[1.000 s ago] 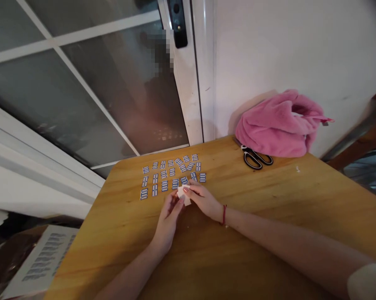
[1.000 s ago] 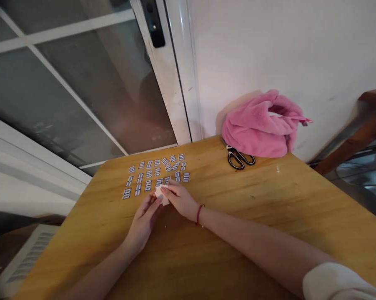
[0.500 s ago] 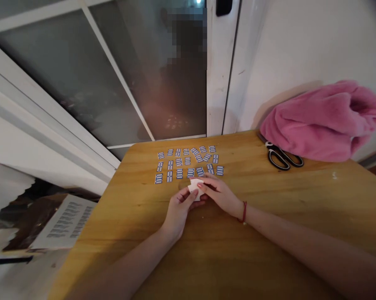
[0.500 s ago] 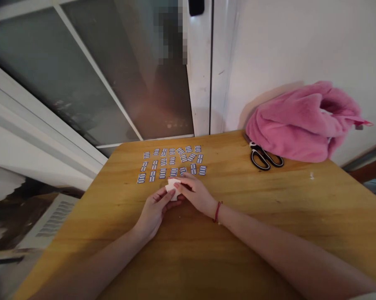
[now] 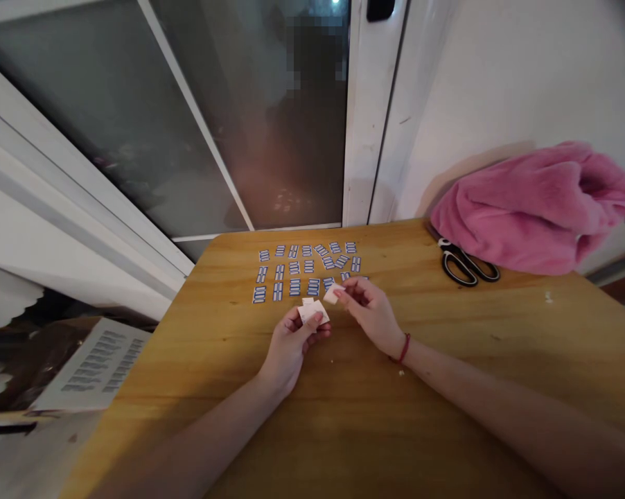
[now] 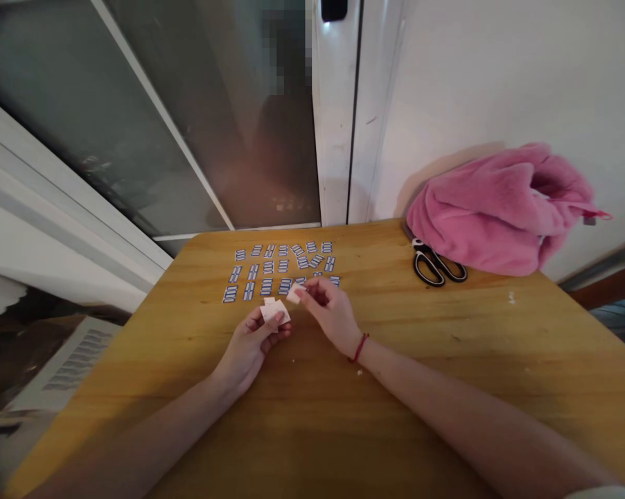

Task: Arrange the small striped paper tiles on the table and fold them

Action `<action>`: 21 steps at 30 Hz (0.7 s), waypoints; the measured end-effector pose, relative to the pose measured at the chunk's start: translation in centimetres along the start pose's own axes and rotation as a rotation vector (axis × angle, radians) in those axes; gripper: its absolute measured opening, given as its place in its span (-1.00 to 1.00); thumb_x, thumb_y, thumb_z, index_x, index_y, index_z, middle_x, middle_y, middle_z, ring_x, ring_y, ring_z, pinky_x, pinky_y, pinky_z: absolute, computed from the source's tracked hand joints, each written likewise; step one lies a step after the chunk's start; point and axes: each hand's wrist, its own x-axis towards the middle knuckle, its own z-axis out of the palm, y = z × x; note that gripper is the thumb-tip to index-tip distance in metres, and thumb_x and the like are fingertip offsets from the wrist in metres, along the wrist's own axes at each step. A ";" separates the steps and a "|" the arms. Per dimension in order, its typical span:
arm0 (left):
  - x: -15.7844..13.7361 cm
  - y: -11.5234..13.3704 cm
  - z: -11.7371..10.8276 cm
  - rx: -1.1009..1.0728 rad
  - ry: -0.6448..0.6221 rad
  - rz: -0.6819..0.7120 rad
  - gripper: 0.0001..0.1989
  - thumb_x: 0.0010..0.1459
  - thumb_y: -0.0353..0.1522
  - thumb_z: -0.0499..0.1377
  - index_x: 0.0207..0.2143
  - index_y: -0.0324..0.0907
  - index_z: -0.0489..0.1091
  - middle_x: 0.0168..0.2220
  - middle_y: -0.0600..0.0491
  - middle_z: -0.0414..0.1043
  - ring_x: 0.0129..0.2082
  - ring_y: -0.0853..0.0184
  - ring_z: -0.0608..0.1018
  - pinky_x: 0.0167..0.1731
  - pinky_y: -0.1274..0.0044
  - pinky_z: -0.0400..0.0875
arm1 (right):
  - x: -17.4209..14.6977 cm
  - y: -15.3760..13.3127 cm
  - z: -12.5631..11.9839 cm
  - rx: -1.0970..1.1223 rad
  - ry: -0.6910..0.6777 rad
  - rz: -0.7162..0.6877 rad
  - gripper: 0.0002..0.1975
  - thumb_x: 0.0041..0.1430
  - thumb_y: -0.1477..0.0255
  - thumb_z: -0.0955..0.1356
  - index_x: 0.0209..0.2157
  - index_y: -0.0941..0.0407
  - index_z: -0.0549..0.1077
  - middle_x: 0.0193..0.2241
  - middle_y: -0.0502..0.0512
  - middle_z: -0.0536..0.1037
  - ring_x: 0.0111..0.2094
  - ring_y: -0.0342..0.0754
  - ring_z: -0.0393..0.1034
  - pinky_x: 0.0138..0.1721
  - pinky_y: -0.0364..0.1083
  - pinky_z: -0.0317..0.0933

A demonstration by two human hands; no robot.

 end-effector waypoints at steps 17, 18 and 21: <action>-0.3 -0.1 0.5 0.079 -0.003 -0.014 -0.76 -0.10 -0.32 0.31 -0.37 -0.25 0.39 -0.45 0.08 0.47 -0.47 0.43 0.51 -0.38 0.57 0.43 | 7.3 5.7 -9.1 -1.181 -0.007 -0.186 -0.60 0.17 0.44 0.16 0.03 0.06 0.35 0.07 0.14 0.36 0.09 0.27 0.05 -0.01 0.29 -0.03; -0.3 -0.1 0.5 0.084 -0.004 -0.015 -0.76 -0.10 -0.32 0.31 -0.37 -0.25 0.40 -0.45 0.08 0.46 -0.46 0.43 0.51 -0.39 0.57 0.43 | 7.2 5.8 -9.1 -1.202 -0.019 -0.186 -0.59 0.18 0.44 0.15 0.05 0.05 0.33 0.12 0.11 0.29 0.12 0.28 -0.01 0.00 0.30 -0.05; -0.3 0.0 0.5 0.092 0.001 -0.021 -0.76 -0.09 -0.32 0.31 -0.37 -0.25 0.39 -0.45 0.09 0.45 -0.47 0.43 0.51 -0.39 0.58 0.43 | 7.3 5.6 -9.2 -1.215 -0.010 -0.179 -0.56 0.17 0.45 0.14 0.08 0.08 0.30 0.16 0.13 0.22 0.14 0.27 -0.05 0.01 0.28 -0.05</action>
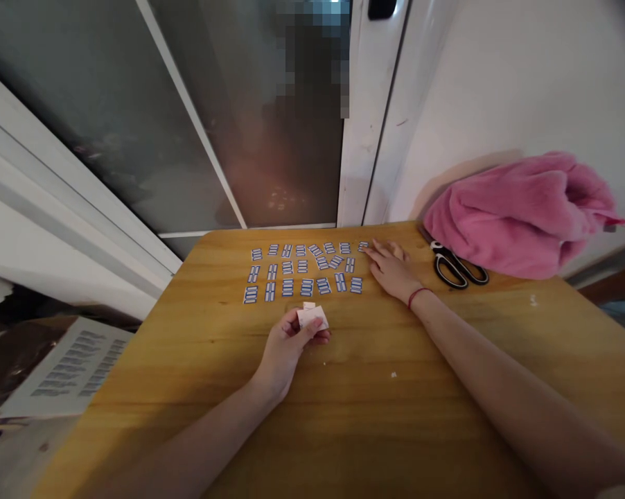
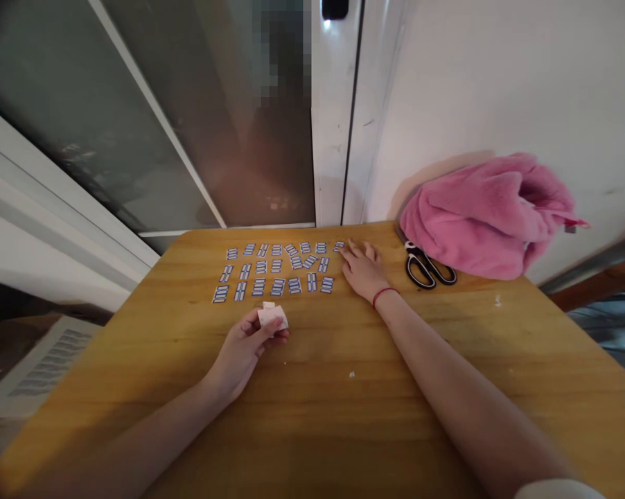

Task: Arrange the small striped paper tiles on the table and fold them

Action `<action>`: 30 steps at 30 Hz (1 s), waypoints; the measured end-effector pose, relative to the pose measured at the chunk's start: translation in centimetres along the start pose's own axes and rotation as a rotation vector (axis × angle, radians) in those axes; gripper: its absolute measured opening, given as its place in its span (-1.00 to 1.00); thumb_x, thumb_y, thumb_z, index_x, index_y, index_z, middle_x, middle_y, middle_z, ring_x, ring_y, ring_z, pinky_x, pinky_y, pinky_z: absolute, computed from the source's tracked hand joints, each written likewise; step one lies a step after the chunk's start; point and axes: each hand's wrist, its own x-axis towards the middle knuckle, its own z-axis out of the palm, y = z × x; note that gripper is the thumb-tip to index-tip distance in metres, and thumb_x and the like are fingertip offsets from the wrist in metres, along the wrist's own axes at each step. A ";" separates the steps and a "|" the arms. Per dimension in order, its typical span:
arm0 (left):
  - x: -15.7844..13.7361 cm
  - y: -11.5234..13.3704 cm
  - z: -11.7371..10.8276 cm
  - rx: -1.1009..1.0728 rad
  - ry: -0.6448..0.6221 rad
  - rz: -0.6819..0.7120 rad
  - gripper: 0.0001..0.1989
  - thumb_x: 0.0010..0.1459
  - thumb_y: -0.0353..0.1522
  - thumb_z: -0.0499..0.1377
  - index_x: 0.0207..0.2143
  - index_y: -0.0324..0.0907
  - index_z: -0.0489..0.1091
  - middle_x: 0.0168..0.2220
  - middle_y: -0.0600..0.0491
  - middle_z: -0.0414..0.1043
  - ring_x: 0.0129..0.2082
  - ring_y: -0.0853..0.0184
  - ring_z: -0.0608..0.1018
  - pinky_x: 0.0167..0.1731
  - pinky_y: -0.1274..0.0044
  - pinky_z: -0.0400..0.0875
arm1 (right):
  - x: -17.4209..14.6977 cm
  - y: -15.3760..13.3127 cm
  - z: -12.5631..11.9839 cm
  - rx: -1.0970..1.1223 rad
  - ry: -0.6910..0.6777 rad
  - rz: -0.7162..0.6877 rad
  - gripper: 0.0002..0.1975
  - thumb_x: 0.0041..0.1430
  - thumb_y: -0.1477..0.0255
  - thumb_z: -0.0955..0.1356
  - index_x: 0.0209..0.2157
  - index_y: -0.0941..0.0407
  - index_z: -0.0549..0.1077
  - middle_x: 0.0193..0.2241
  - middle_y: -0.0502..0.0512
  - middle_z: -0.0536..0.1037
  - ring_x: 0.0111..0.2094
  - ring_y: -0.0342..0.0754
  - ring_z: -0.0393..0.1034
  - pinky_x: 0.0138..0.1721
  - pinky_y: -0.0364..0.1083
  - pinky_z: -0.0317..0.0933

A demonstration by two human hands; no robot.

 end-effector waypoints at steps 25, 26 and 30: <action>0.6 0.0 -0.5 -0.015 -0.037 0.027 -0.74 -0.04 -0.30 0.28 -0.30 -0.27 0.42 -0.32 -0.03 0.51 -0.42 0.37 0.54 -0.34 0.49 0.47 | -3.4 -8.0 -2.8 0.577 0.231 -0.012 -0.81 0.13 0.26 0.31 -0.39 0.07 0.47 -0.51 0.01 0.52 -0.43 -0.05 0.34 -0.14 0.04 0.01; 0.6 0.0 -0.6 -0.017 -0.045 0.022 -0.74 -0.03 -0.30 0.27 -0.29 -0.27 0.41 -0.30 -0.04 0.52 -0.42 0.37 0.55 -0.33 0.48 0.47 | -3.0 -6.9 -2.7 0.547 0.265 0.033 -0.80 0.14 0.26 0.30 -0.35 0.08 0.48 -0.52 0.01 0.53 -0.47 -0.07 0.35 -0.11 0.05 0.01; 0.7 0.1 -0.7 -0.026 -0.068 0.010 -0.73 -0.04 -0.30 0.28 -0.29 -0.27 0.41 -0.29 -0.05 0.52 -0.44 0.36 0.55 -0.34 0.47 0.46 | -1.2 -2.4 -2.1 0.341 0.328 0.140 -0.82 0.12 0.37 0.27 -0.36 0.08 0.49 -0.41 0.05 0.58 -0.36 -0.01 0.42 0.00 0.12 -0.08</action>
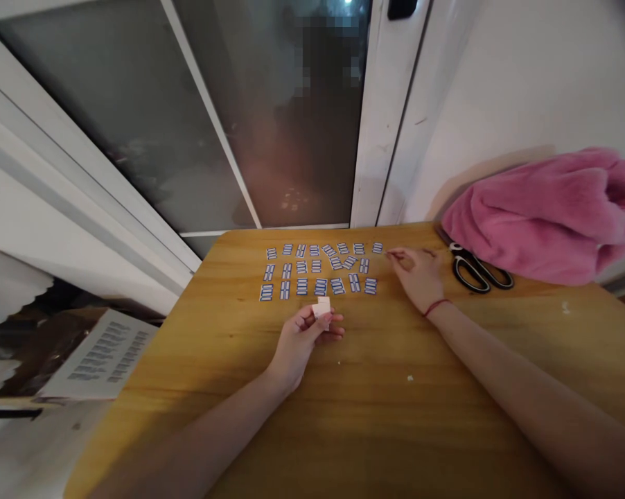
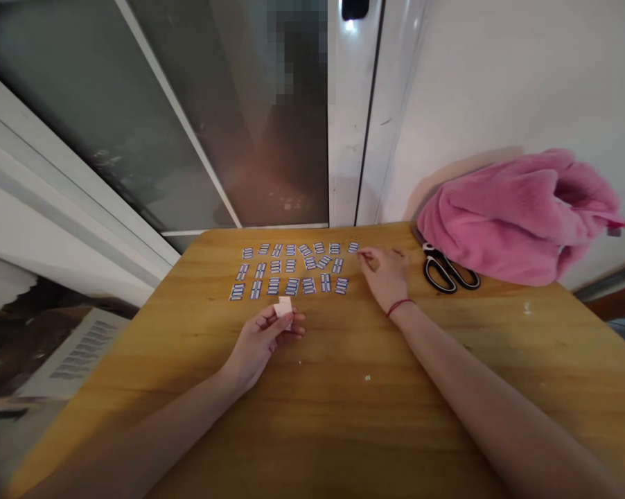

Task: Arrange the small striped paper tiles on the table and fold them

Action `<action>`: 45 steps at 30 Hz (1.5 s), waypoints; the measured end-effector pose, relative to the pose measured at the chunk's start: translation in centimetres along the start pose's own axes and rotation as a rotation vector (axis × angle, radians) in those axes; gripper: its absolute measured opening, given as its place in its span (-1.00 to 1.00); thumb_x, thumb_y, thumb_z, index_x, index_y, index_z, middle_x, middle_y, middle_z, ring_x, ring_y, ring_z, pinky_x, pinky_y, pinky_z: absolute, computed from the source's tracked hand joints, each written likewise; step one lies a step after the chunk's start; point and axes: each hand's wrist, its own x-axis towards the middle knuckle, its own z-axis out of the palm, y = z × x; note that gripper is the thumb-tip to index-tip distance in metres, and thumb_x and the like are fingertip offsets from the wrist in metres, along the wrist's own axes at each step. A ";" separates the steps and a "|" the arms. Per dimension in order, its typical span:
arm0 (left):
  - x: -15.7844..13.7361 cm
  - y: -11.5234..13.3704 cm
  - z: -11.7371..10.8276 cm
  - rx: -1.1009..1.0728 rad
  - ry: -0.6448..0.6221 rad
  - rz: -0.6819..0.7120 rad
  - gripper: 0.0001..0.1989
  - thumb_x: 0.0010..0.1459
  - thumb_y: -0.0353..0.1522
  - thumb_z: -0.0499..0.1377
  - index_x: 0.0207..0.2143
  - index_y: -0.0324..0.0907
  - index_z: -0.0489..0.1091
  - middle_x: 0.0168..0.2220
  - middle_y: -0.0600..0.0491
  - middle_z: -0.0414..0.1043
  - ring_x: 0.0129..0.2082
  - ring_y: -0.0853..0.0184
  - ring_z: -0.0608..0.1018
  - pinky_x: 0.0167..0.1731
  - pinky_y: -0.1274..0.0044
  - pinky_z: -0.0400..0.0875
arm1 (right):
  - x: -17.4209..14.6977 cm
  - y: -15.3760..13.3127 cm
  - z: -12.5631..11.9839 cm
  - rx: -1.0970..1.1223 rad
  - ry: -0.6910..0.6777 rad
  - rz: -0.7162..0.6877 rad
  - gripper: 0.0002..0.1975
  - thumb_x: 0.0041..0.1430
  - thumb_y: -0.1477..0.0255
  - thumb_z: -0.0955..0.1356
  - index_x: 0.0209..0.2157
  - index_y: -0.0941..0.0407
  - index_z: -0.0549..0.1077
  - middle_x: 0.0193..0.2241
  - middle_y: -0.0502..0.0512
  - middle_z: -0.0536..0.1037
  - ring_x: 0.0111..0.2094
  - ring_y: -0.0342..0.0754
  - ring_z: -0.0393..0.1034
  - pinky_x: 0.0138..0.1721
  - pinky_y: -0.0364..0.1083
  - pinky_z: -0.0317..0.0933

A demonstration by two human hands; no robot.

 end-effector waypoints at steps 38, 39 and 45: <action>-0.2 -0.3 0.4 0.190 -0.041 -0.003 -0.70 -0.04 -0.25 0.26 -0.34 -0.29 0.34 -0.50 0.03 0.50 -0.53 0.31 0.57 -0.57 0.57 0.46 | -5.3 -8.2 0.3 0.780 -0.564 0.019 -0.80 0.05 0.30 0.36 -0.51 0.13 0.39 -0.50 -0.01 0.44 -0.41 -0.13 0.31 -0.32 -0.12 0.18; -0.2 -0.3 0.4 0.182 -0.048 0.004 -0.69 -0.03 -0.24 0.25 -0.31 -0.29 0.35 -0.46 0.00 0.51 -0.49 0.29 0.58 -0.56 0.56 0.47 | -5.3 -8.1 0.5 0.777 -0.537 0.048 -0.80 0.04 0.29 0.36 -0.51 0.13 0.39 -0.50 -0.01 0.43 -0.42 -0.13 0.30 -0.32 -0.12 0.18; -0.2 -0.1 0.5 0.148 -0.078 0.025 -0.65 0.01 -0.21 0.21 -0.23 -0.29 0.34 -0.29 -0.08 0.52 -0.37 0.24 0.59 -0.50 0.56 0.48 | -5.2 -7.7 0.5 0.869 -0.511 0.078 -0.76 0.16 0.24 0.25 -0.40 0.12 0.40 -0.45 0.01 0.42 -0.39 -0.13 0.30 -0.32 -0.13 0.20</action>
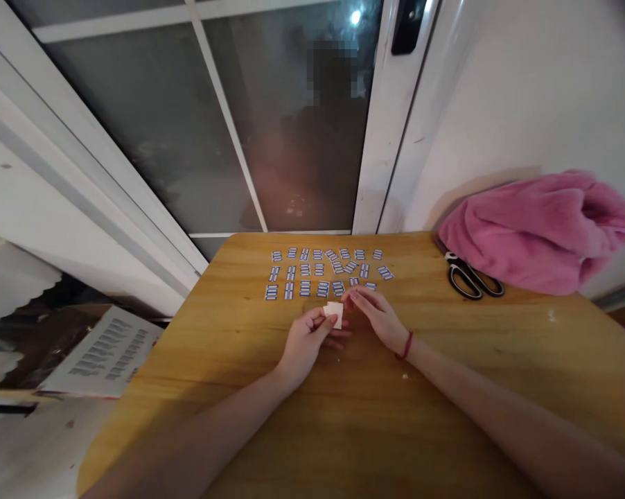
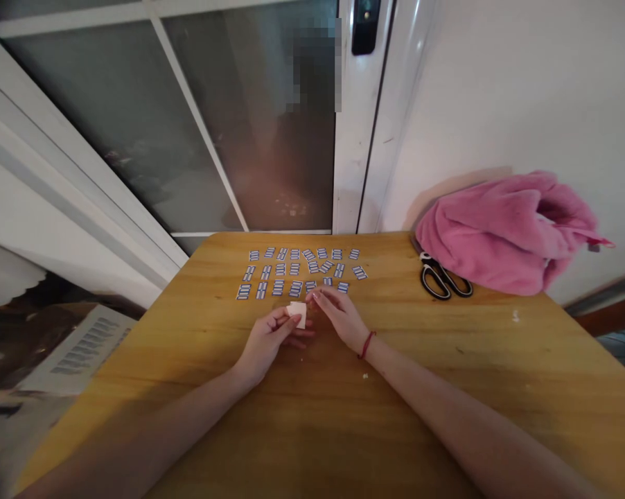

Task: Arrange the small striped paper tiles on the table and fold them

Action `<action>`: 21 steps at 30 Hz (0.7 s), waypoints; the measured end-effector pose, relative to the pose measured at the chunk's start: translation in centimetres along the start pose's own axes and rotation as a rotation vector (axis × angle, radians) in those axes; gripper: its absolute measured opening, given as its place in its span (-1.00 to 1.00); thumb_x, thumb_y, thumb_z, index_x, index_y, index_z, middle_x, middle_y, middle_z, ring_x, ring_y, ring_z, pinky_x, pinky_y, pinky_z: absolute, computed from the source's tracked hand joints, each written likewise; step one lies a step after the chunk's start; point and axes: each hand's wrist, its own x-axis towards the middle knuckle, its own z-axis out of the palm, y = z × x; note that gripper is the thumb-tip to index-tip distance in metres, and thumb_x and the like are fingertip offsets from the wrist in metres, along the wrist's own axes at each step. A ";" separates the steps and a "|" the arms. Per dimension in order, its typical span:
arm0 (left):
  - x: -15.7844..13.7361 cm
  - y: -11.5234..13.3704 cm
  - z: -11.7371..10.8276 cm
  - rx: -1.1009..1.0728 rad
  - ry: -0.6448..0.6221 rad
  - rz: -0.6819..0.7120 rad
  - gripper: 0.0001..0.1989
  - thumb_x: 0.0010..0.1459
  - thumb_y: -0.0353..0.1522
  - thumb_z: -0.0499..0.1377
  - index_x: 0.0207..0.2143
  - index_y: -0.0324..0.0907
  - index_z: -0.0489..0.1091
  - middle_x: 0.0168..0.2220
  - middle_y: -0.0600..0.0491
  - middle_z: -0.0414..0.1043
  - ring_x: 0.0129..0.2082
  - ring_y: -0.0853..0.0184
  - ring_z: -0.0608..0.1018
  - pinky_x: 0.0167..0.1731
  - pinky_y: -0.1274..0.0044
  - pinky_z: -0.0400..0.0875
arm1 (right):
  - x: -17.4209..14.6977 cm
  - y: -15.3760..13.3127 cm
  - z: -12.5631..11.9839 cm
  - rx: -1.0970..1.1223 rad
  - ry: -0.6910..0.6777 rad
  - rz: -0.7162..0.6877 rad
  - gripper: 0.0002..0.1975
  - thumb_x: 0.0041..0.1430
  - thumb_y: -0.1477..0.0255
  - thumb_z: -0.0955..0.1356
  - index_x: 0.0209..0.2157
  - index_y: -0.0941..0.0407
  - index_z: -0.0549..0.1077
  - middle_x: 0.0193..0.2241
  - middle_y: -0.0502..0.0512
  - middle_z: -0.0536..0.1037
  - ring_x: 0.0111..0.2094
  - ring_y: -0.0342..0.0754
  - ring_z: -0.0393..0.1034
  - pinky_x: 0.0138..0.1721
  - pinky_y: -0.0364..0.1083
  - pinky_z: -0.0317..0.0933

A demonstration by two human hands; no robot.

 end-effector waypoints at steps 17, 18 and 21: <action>-0.2 -0.1 0.0 0.042 0.023 0.002 -0.66 0.03 -0.20 0.21 -0.25 -0.28 0.34 -0.22 -0.13 0.52 -0.27 0.21 0.58 -0.44 0.54 0.48 | -1.0 0.8 -9.4 -0.825 0.170 -0.246 -0.85 0.14 0.39 0.30 -0.36 0.07 0.51 -0.28 0.06 0.57 -0.23 -0.01 0.41 -0.13 0.02 0.17; -0.2 0.0 0.0 0.053 0.022 0.000 -0.67 0.03 -0.20 0.21 -0.25 -0.27 0.34 -0.22 -0.12 0.53 -0.27 0.21 0.58 -0.44 0.54 0.48 | -1.0 1.1 -10.3 -0.934 0.134 -0.264 -0.85 0.15 0.42 0.29 -0.35 0.06 0.51 -0.25 0.05 0.57 -0.21 0.00 0.40 -0.12 0.04 0.15; -0.4 0.1 0.2 0.081 0.017 -0.018 -0.67 0.04 -0.20 0.20 -0.25 -0.27 0.34 -0.24 -0.11 0.53 -0.28 0.22 0.58 -0.44 0.53 0.48 | -0.8 1.7 -11.1 -1.121 -0.004 -0.289 -0.84 0.15 0.46 0.28 -0.35 0.05 0.51 -0.23 0.02 0.56 -0.18 0.01 0.35 -0.12 0.06 0.12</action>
